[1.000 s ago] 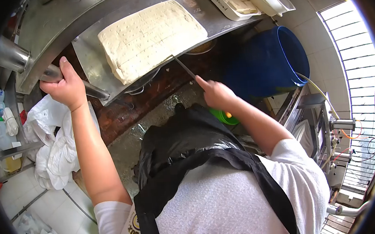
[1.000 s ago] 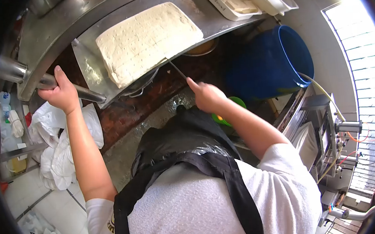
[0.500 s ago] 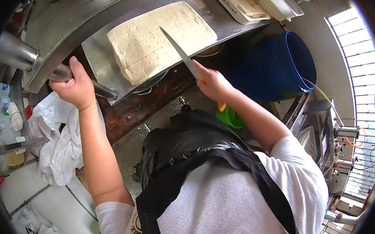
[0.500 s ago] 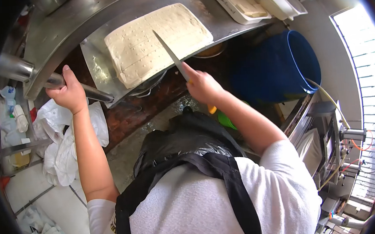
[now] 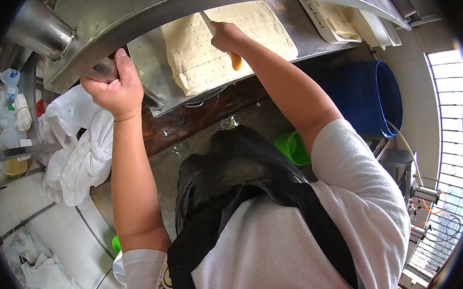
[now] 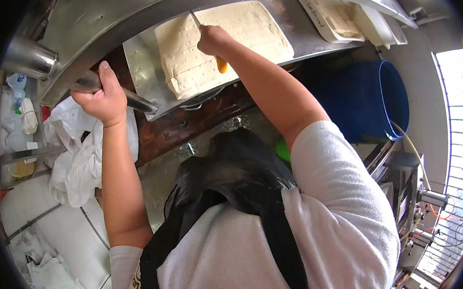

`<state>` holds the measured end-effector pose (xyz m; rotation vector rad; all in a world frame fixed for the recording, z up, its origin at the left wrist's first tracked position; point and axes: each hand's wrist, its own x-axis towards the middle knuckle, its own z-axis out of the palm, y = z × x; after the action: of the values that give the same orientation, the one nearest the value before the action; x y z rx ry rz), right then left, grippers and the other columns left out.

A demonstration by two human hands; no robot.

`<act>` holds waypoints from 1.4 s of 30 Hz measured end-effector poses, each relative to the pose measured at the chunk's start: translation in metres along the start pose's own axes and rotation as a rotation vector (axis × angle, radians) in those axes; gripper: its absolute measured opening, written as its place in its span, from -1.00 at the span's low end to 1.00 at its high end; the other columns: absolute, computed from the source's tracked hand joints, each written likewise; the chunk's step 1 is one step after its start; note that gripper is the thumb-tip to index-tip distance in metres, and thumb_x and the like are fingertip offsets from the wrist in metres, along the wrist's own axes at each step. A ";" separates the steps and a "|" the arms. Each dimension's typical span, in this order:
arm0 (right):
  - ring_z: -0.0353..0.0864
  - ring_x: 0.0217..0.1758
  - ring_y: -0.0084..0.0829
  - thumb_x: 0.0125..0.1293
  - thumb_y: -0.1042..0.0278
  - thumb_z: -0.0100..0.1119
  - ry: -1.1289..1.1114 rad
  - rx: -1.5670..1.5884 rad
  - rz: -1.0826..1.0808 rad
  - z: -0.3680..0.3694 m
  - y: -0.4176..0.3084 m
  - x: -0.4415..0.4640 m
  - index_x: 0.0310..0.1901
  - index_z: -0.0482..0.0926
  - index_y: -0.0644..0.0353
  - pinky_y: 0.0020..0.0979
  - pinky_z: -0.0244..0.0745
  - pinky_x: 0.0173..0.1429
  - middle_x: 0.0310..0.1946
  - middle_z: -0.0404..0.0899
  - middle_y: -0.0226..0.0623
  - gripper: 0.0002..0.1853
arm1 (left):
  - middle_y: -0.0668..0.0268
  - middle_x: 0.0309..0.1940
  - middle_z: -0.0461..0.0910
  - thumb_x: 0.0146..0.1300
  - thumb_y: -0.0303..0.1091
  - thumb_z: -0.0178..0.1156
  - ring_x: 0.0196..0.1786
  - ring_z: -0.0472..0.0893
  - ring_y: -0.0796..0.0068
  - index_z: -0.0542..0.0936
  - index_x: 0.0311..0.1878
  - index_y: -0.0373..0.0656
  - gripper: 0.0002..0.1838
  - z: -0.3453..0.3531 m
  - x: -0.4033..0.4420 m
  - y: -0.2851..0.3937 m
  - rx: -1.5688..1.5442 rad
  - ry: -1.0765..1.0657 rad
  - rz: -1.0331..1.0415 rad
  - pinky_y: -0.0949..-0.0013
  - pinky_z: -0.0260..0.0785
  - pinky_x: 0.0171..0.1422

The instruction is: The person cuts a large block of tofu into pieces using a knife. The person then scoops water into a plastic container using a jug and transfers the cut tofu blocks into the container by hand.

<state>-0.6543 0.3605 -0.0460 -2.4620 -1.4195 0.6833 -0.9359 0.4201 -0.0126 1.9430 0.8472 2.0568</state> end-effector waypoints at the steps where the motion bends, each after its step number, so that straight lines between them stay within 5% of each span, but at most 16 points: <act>1: 0.75 0.07 0.05 0.19 0.45 -0.01 0.012 -0.022 -0.018 0.002 -0.001 0.008 0.47 0.40 0.21 -0.14 0.68 0.15 0.04 0.71 0.16 -0.29 | 0.18 -0.16 0.68 0.25 -0.44 0.50 -0.25 0.66 0.48 0.39 0.08 -0.40 -0.49 -0.001 0.000 -0.002 0.006 -0.001 -0.002 0.37 0.56 -0.12; 7: 0.77 0.05 0.01 0.17 0.46 0.03 -0.007 -0.158 0.008 0.006 -0.005 0.032 0.44 0.42 0.27 -0.15 0.69 0.11 0.04 0.73 0.10 -0.30 | 0.16 -0.11 0.66 0.25 -0.49 0.49 -0.22 0.65 0.48 0.36 0.13 -0.40 -0.46 0.000 -0.002 -0.007 -0.076 -0.032 0.000 0.38 0.56 -0.10; 9: 0.79 -0.03 -0.01 0.14 0.47 0.06 -0.044 -0.266 -0.030 0.006 -0.006 0.032 0.28 0.55 0.35 -0.13 0.69 0.03 -0.08 0.77 0.06 -0.40 | 0.15 -0.08 0.65 0.25 -0.49 0.49 -0.18 0.65 0.48 0.35 0.14 -0.40 -0.45 0.000 -0.001 -0.009 -0.110 -0.024 0.017 0.38 0.57 -0.06; 12: 0.78 -0.24 -0.01 0.01 0.56 0.15 -0.124 -0.234 0.010 0.006 -0.002 0.033 0.33 0.50 0.26 -0.11 0.67 -0.19 -0.29 0.74 0.12 -0.29 | 0.13 -0.05 0.65 0.25 -0.49 0.49 -0.15 0.66 0.46 0.35 0.14 -0.40 -0.45 -0.002 -0.001 -0.010 -0.026 -0.030 0.075 0.37 0.57 -0.03; 21: 0.77 -0.18 0.00 0.09 0.52 0.12 -0.057 -0.225 -0.043 0.027 0.021 -0.032 0.46 0.38 0.26 -0.10 0.66 -0.12 -0.23 0.75 0.11 -0.22 | 0.09 -0.06 0.64 0.24 -0.36 0.54 -0.13 0.68 0.36 0.38 0.11 -0.43 -0.42 -0.002 -0.001 -0.001 -0.063 -0.009 0.052 0.30 0.57 -0.01; 23: 0.75 -0.11 0.06 0.10 0.52 0.12 -0.045 -0.219 -0.054 0.031 0.027 -0.058 0.42 0.42 0.26 -0.08 0.64 -0.04 -0.18 0.73 0.16 -0.28 | 0.08 -0.06 0.64 0.24 -0.34 0.54 -0.13 0.69 0.34 0.38 0.11 -0.43 -0.41 -0.002 -0.001 -0.004 -0.025 -0.010 0.064 0.29 0.57 -0.01; 25: 0.76 -0.06 0.10 0.16 0.45 0.11 0.015 -0.179 -0.109 0.036 0.032 -0.085 0.12 0.59 0.35 -0.03 0.66 0.02 -0.19 0.75 0.13 -0.55 | 0.08 -0.06 0.64 0.24 -0.32 0.54 -0.14 0.69 0.32 0.38 0.10 -0.43 -0.41 -0.004 -0.001 -0.006 0.011 -0.011 0.076 0.28 0.57 -0.01; 26: 0.72 -0.05 0.16 0.17 0.50 0.08 -0.002 -0.145 -0.093 0.037 0.034 -0.100 0.34 0.47 0.26 -0.03 0.61 0.06 -0.16 0.71 0.20 -0.38 | 0.08 -0.07 0.64 0.24 -0.28 0.55 -0.14 0.69 0.31 0.38 0.09 -0.43 -0.39 -0.004 -0.002 -0.006 0.015 -0.021 0.045 0.26 0.57 -0.01; 35: 0.72 -0.13 0.16 0.23 0.47 0.05 0.036 -0.096 -0.063 0.077 0.060 -0.234 0.49 0.28 0.32 0.02 0.61 0.01 -0.26 0.70 0.20 -0.28 | 0.07 -0.15 0.66 0.22 -0.10 0.57 -0.20 0.72 0.20 0.37 0.05 -0.44 -0.31 -0.007 -0.001 -0.006 0.089 -0.062 -0.013 0.21 0.59 -0.04; 37: 0.73 -0.02 0.11 0.30 0.43 0.09 0.043 -0.104 -0.064 0.092 0.070 -0.264 0.52 0.24 0.34 -0.03 0.62 0.08 -0.03 0.67 0.17 -0.28 | 0.08 -0.16 0.67 0.22 -0.08 0.56 -0.19 0.72 0.20 0.37 0.05 -0.43 -0.30 -0.008 -0.001 -0.003 0.094 -0.069 -0.053 0.20 0.59 -0.03; 42: 0.74 -0.03 0.08 0.35 0.40 0.08 -0.026 -0.116 0.055 0.111 0.094 -0.333 0.58 0.21 0.17 -0.03 0.64 0.08 -0.04 0.67 0.11 -0.27 | 0.08 -0.17 0.68 0.22 -0.05 0.56 -0.18 0.73 0.19 0.37 0.06 -0.43 -0.29 -0.010 -0.001 0.000 0.100 -0.089 -0.078 0.20 0.58 -0.02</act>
<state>-0.7801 0.0219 -0.0856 -2.5983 -1.4442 0.6637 -0.9455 0.4170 -0.0137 2.0018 1.0064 1.9034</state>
